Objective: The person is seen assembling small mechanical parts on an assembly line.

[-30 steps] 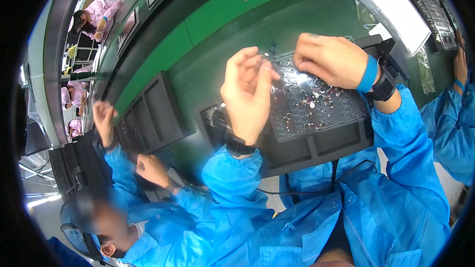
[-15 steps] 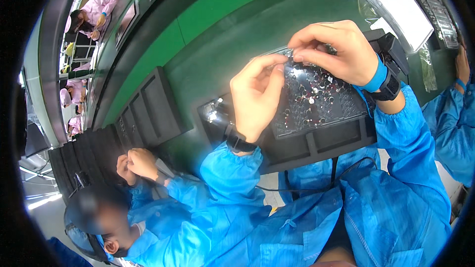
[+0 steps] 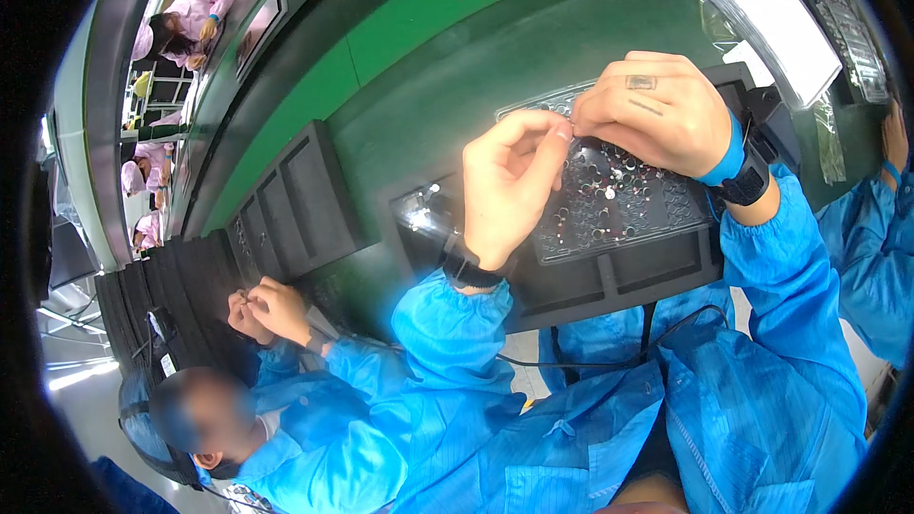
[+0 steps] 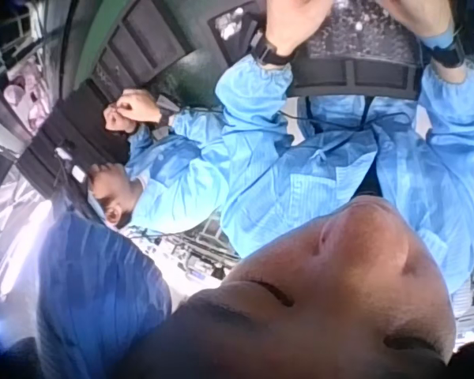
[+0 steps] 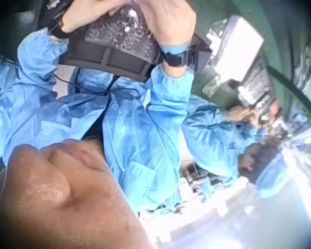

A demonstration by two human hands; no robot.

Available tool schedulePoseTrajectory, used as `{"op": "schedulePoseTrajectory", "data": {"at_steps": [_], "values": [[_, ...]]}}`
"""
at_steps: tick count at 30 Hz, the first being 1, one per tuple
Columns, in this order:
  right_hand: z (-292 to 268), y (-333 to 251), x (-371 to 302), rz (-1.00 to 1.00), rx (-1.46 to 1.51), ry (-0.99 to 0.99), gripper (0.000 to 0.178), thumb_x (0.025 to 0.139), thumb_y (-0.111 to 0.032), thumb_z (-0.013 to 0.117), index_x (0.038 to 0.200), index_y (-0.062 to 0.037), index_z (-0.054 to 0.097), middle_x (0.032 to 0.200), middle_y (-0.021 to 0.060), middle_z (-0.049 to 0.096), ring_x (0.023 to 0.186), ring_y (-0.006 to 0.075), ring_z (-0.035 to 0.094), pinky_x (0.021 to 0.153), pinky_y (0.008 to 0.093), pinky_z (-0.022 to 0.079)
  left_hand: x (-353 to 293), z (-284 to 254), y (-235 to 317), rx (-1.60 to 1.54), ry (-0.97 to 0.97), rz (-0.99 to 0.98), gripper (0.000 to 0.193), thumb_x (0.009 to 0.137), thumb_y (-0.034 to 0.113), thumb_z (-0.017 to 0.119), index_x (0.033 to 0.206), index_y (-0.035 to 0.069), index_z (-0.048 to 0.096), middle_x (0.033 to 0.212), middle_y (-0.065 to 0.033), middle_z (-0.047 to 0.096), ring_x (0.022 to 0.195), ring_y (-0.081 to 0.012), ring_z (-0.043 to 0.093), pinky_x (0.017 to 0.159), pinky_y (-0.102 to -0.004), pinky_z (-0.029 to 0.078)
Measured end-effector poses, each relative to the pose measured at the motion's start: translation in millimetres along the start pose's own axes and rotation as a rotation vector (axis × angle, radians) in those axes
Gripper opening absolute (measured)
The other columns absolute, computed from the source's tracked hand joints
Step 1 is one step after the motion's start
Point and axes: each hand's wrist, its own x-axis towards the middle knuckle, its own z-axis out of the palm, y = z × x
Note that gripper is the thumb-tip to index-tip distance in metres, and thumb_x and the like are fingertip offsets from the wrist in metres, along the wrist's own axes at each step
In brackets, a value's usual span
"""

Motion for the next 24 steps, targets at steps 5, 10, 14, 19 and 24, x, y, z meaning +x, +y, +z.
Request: {"op": "schedulePoseTrajectory", "data": {"at_steps": [5,10,14,19,24], "values": [[0.1,-1.0,-1.0,-0.037,-0.069,-0.013,0.022,0.072,-0.009,0.081,0.091,-0.0053,0.070,0.089,0.0040,0.072,0.077,0.0239,0.069,0.064,0.0351,0.054,0.1,-0.5,-1.5,0.016,-0.006,-0.027,0.006,0.090,-0.003,0.068,0.095,-0.005,0.070,0.089,-0.0074,0.071,0.072,-0.0052,0.063,0.056,-0.0209,0.050],[1.2,-0.7,2.0,-0.036,-0.092,-0.014,0.022,0.074,-0.010,0.082,0.091,-0.0044,0.071,0.090,0.0052,0.072,0.077,0.0247,0.069,0.064,0.0355,0.055,2.0,0.6,-11.7,0.008,0.023,0.095,0.006,0.089,-0.002,0.069,0.095,-0.003,0.069,0.087,-0.0066,0.070,0.068,-0.0052,0.062,0.054,-0.0210,0.048],[-2.3,-0.8,3.0,0.004,-0.074,-0.045,0.019,0.075,-0.006,0.081,0.091,-0.0036,0.071,0.089,0.0069,0.071,0.078,0.0267,0.069,0.065,0.0367,0.056,0.8,-0.6,-2.3,0.095,0.022,0.097,0.005,0.088,0.001,0.071,0.093,-0.001,0.070,0.086,-0.0066,0.069,0.065,-0.0079,0.062,0.054,-0.0225,0.048],[-3.2,-2.8,3.1,0.121,0.074,-0.048,0.014,0.076,-0.003,0.076,0.088,-0.0026,0.068,0.085,0.0091,0.069,0.077,0.0298,0.067,0.065,0.0380,0.055,3.3,2.5,1.3,0.229,0.034,0.264,0.005,0.087,0.001,0.071,0.092,0.001,0.069,0.086,-0.0065,0.069,0.064,-0.0112,0.061,0.057,-0.0247,0.048],[-2.1,-3.7,2.6,0.181,0.091,-0.094,0.013,0.077,-0.005,0.075,0.085,-0.0021,0.065,0.081,0.0106,0.066,0.075,0.0314,0.066,0.065,0.0382,0.055,3.9,1.1,1.3,0.240,0.038,0.260,0.005,0.087,0.001,0.071,0.092,0.001,0.068,0.085,-0.0064,0.069,0.065,-0.0117,0.061,0.058,-0.0253,0.049]]}}
